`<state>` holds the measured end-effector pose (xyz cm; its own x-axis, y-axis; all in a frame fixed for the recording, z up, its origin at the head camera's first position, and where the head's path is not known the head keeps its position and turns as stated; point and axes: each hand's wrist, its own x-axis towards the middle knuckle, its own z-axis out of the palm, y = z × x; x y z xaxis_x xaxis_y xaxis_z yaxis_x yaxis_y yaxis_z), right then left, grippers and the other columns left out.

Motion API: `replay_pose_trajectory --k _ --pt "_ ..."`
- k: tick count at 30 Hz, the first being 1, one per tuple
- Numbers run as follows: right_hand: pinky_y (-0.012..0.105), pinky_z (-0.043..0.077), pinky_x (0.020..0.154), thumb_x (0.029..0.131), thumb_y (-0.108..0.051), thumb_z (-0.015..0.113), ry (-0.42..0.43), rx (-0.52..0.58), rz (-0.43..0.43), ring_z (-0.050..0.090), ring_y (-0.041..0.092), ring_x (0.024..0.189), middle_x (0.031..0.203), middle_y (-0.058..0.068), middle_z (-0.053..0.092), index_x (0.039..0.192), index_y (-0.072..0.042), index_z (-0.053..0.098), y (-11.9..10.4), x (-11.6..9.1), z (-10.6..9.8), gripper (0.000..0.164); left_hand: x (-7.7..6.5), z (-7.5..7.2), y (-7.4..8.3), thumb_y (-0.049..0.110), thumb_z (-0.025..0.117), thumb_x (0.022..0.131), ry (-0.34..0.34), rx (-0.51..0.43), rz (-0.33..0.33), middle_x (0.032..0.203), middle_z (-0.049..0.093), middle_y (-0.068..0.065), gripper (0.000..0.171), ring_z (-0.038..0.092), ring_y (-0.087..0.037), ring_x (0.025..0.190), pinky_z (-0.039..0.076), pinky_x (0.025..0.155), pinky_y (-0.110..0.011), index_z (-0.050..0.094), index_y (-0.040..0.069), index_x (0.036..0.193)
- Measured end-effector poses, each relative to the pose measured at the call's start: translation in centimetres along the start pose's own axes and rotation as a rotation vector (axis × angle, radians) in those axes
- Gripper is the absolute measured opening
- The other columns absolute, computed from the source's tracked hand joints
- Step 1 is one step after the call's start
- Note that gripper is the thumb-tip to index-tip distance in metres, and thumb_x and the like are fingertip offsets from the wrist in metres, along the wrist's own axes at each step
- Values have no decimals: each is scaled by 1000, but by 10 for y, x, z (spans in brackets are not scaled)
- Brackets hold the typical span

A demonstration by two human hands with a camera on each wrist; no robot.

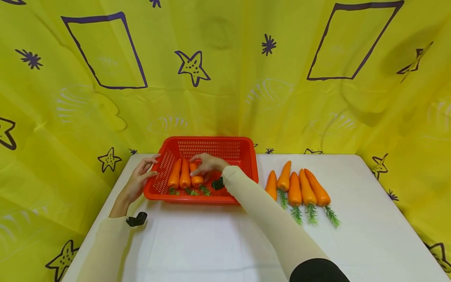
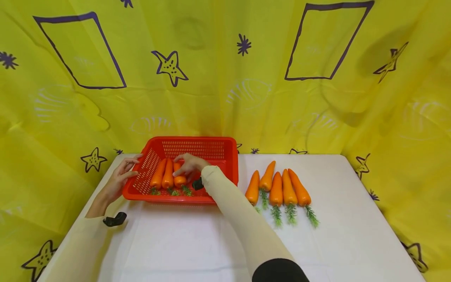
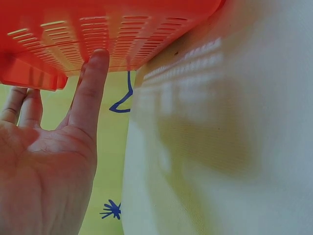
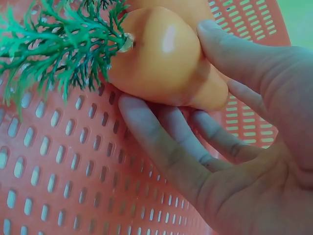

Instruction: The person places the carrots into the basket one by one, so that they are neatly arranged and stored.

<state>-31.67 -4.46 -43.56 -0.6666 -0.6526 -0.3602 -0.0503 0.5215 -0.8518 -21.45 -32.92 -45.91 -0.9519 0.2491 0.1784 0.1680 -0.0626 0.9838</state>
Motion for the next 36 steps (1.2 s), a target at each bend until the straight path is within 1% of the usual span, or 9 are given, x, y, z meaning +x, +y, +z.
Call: replay_pose_trajectory --k 9,15,18,21,23,25,32,33,36 --pt "42 62 72 94 -15 76 -1 10 -8 68 24 78 120 16 62 149 -10 50 -1 -5 3 62 0 2 1 -3 47 105 1 -5 1 167 24 -11 23 18 -28 154 54 95 -26 46 4 126" --pt "43 62 74 94 -15 77 -6 14 -8 68 25 81 118 15 62 150 -10 49 -1 -6 2 63 0 2 0 -2 48 105 3 -7 2 167 23 -12 23 16 -29 155 54 96 -26 45 2 127" --pt "41 62 73 93 -16 77 0 10 -3 67 25 84 120 14 61 149 -11 50 0 -5 2 62 1 2 0 -3 48 105 8 -8 -5 167 24 -12 23 24 -24 152 55 94 -26 44 2 127" --pt "39 62 72 93 -18 78 0 -22 -7 66 23 86 125 16 60 148 -11 51 0 -5 0 61 1 2 0 -3 48 104 10 -9 -11 167 25 -11 23 34 -17 145 56 91 -26 44 1 126" --pt "38 62 73 94 -18 77 -9 -49 -11 66 23 88 127 17 59 149 -10 50 0 -5 -1 62 0 2 -1 -4 48 104 9 -7 -15 167 25 -11 23 37 -15 142 57 90 -25 45 1 126" --pt "39 62 75 94 -19 77 -23 -70 -10 67 23 89 128 18 60 150 -11 49 -1 -7 -3 63 0 2 -1 -4 48 104 6 -7 -16 167 26 -10 22 37 -13 141 56 90 -25 45 2 126" --pt "35 56 91 95 -23 76 -58 -254 -57 70 22 96 141 17 55 151 -10 48 -10 -15 -16 64 0 1 -2 -2 48 105 12 -3 -2 166 26 -10 23 35 -12 143 56 92 -26 45 1 127" --pt "35 56 91 95 -23 76 -65 -265 -56 70 23 97 145 17 52 152 -10 48 -11 -17 -18 64 0 1 -1 -3 48 105 12 -4 -1 166 27 -10 23 36 -13 143 56 92 -27 45 1 127" --pt "40 59 87 96 -23 76 -92 -288 -39 70 27 99 143 20 55 153 -11 46 -19 -23 -25 66 0 1 0 -2 48 105 15 -1 -4 166 27 -10 23 35 -15 144 56 92 -26 46 2 127"
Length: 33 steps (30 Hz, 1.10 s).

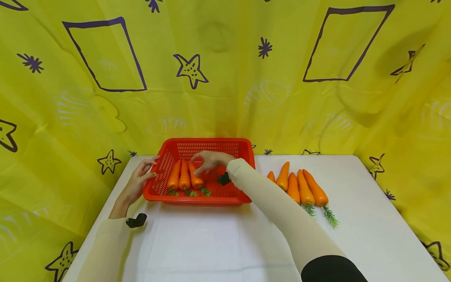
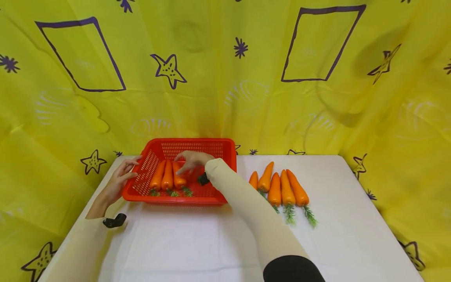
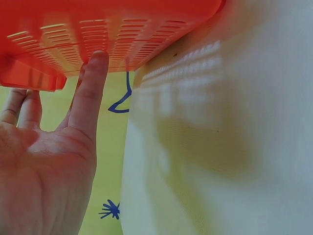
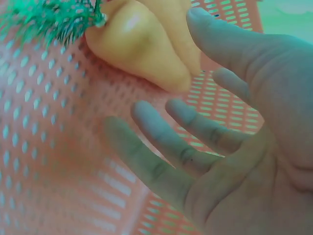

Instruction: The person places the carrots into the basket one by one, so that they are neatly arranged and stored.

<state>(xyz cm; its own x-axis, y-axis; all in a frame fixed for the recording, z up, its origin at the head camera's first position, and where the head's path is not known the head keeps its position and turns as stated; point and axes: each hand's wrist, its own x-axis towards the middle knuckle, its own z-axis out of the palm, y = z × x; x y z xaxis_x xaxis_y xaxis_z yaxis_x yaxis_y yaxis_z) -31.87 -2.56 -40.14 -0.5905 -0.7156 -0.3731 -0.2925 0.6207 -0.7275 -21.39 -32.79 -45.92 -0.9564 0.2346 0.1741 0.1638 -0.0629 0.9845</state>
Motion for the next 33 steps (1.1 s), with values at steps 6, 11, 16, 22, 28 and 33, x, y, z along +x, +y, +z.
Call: replay_pose_trajectory --k 6,11,16,22,28,33 --pt "48 61 83 95 -22 76 -49 -39 -15 68 37 99 122 16 67 153 -11 45 -13 -21 -18 67 -1 0 1 0 49 105 13 6 -5 167 27 -9 23 23 -25 153 54 95 -24 46 2 128" --pt "44 61 80 97 -21 74 -59 -141 -87 68 39 101 120 16 65 152 -12 47 -20 -44 -32 61 0 0 3 0 49 105 10 9 0 167 26 -10 23 20 -26 154 53 96 -23 45 2 128" --pt "40 60 77 98 -26 73 -38 -288 -125 68 36 94 121 12 64 152 -15 48 -24 -69 -44 61 1 1 4 0 48 106 15 6 4 166 26 -12 22 20 -28 153 53 95 -22 45 1 127" --pt "35 53 87 98 -34 72 11 -383 -166 64 23 108 121 5 66 151 -20 51 -16 -91 -55 59 0 1 3 1 48 106 19 12 -10 167 24 -12 22 23 -26 152 54 95 -23 45 2 127" --pt "37 55 83 97 -32 73 100 -323 -252 68 28 95 132 15 62 152 -15 49 -2 -117 -60 62 0 2 2 1 48 106 8 10 -7 167 25 -10 22 21 -25 153 53 96 -23 46 3 128" --pt "37 56 83 96 -30 75 178 -278 -288 67 22 89 133 15 60 151 -13 49 14 -144 -65 63 0 2 2 1 49 106 8 4 3 166 26 -10 21 20 -25 153 53 95 -21 47 5 127"
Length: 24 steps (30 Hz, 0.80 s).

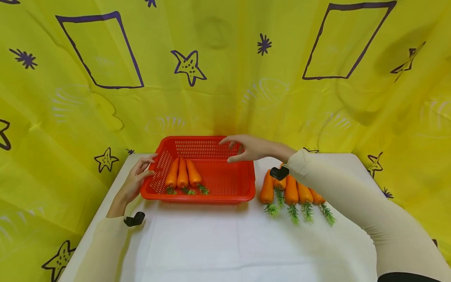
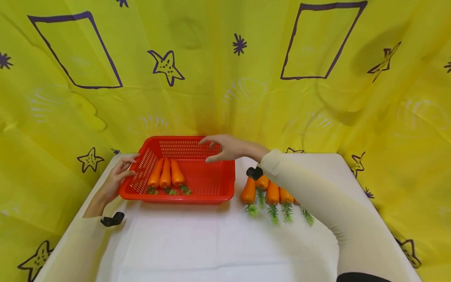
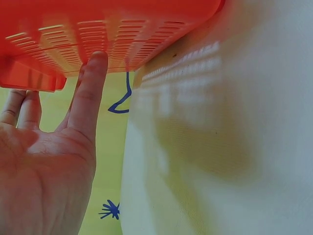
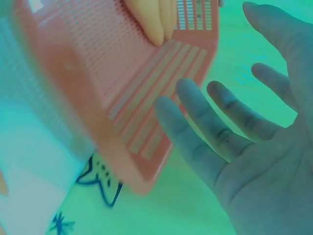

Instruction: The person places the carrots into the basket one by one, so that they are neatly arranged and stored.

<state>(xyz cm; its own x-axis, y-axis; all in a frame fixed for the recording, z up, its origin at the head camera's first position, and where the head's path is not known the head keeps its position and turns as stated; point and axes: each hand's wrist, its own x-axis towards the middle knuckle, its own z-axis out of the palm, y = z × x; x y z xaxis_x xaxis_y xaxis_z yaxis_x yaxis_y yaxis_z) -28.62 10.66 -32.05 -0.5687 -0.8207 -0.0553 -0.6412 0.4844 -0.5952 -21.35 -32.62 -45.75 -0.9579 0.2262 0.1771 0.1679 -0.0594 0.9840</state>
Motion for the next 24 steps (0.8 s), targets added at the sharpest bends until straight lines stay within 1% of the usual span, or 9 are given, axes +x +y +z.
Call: replay_pose_trajectory --k 3,5,9,13,17,24 --pt "37 57 80 95 -30 75 46 14 24 67 24 92 132 14 60 151 -15 49 7 -20 -5 63 1 -1 -1 2 49 106 -1 0 -3 167 25 -11 21 22 -24 153 54 94 -22 46 4 127" --pt "38 58 81 95 -30 76 72 31 46 67 25 94 133 16 60 151 -15 49 12 -34 -8 64 1 0 -2 2 49 106 -1 2 -7 167 25 -10 22 21 -24 153 54 95 -22 46 4 128" --pt "39 58 83 94 -29 77 132 43 87 68 22 96 132 16 61 151 -17 50 22 -64 -16 64 1 -1 -2 1 49 106 0 0 -10 167 26 -9 22 17 -24 155 54 95 -22 47 5 127" --pt "37 59 80 95 -28 76 184 19 117 70 21 96 130 14 63 150 -17 50 34 -96 -22 62 1 -1 -2 1 49 106 -7 -2 -6 167 26 -8 22 16 -24 155 54 95 -23 46 5 127" --pt "34 59 76 95 -26 76 229 8 163 70 18 94 130 14 63 150 -17 50 47 -128 -25 62 1 -1 -2 2 49 106 -8 2 -6 167 26 -8 22 21 -21 153 54 94 -23 46 4 128" --pt "31 59 76 94 -20 77 292 -3 214 71 18 91 128 14 63 150 -13 49 66 -177 -24 62 0 -1 -2 3 48 107 -5 2 -5 167 26 -8 22 36 -11 143 55 93 -24 45 4 129"
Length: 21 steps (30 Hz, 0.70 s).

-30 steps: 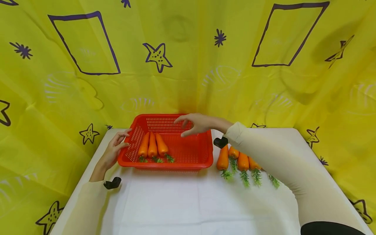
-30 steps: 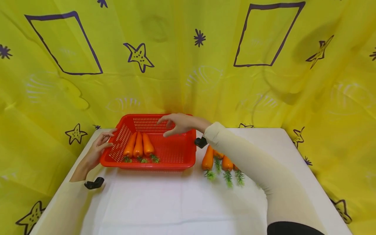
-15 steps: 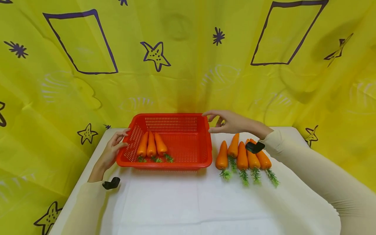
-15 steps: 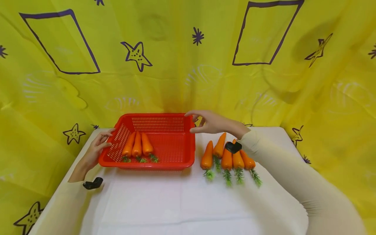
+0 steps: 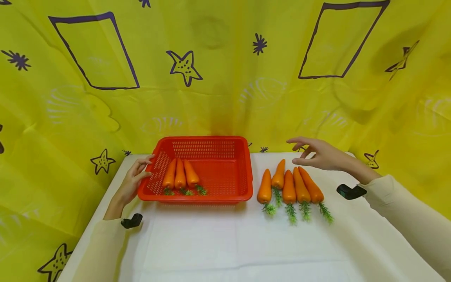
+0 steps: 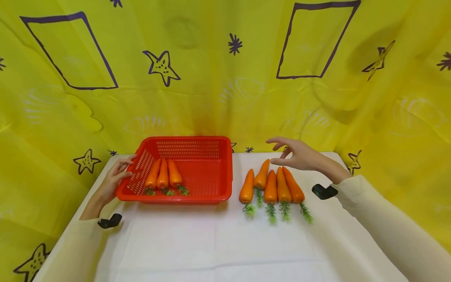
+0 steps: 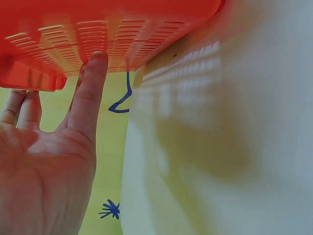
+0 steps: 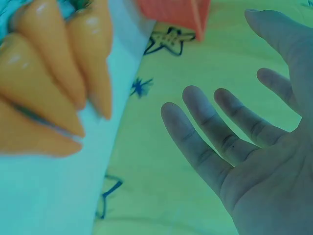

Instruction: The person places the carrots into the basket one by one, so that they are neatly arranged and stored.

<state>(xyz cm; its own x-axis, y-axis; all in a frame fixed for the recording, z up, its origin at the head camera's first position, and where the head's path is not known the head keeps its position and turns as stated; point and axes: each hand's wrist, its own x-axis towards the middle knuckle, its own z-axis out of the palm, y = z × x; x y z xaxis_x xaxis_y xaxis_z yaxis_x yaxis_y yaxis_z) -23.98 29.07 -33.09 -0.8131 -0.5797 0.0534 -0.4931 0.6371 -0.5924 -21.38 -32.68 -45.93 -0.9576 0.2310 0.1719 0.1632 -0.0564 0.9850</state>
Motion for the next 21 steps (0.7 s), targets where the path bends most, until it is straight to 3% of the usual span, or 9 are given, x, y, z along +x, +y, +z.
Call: replay_pose_trajectory --k 8,15,21 --pt "30 59 72 96 -15 75 55 18 34 70 20 91 128 17 63 151 -10 47 25 -27 -2 62 0 -1 -2 2 47 107 -11 2 7 168 24 -10 22 40 -7 139 56 92 -25 44 3 129" --pt "32 60 70 98 -19 73 55 58 65 71 20 94 130 16 62 152 -15 46 35 -35 1 61 1 -1 -3 2 48 107 -2 5 3 167 26 -9 23 38 -6 140 55 94 -25 45 3 130" --pt "37 62 73 99 -18 71 48 156 109 70 28 99 132 23 59 154 -9 42 48 -38 9 63 0 1 0 1 48 106 -4 3 3 167 26 -8 23 34 -9 144 55 93 -23 44 1 130"
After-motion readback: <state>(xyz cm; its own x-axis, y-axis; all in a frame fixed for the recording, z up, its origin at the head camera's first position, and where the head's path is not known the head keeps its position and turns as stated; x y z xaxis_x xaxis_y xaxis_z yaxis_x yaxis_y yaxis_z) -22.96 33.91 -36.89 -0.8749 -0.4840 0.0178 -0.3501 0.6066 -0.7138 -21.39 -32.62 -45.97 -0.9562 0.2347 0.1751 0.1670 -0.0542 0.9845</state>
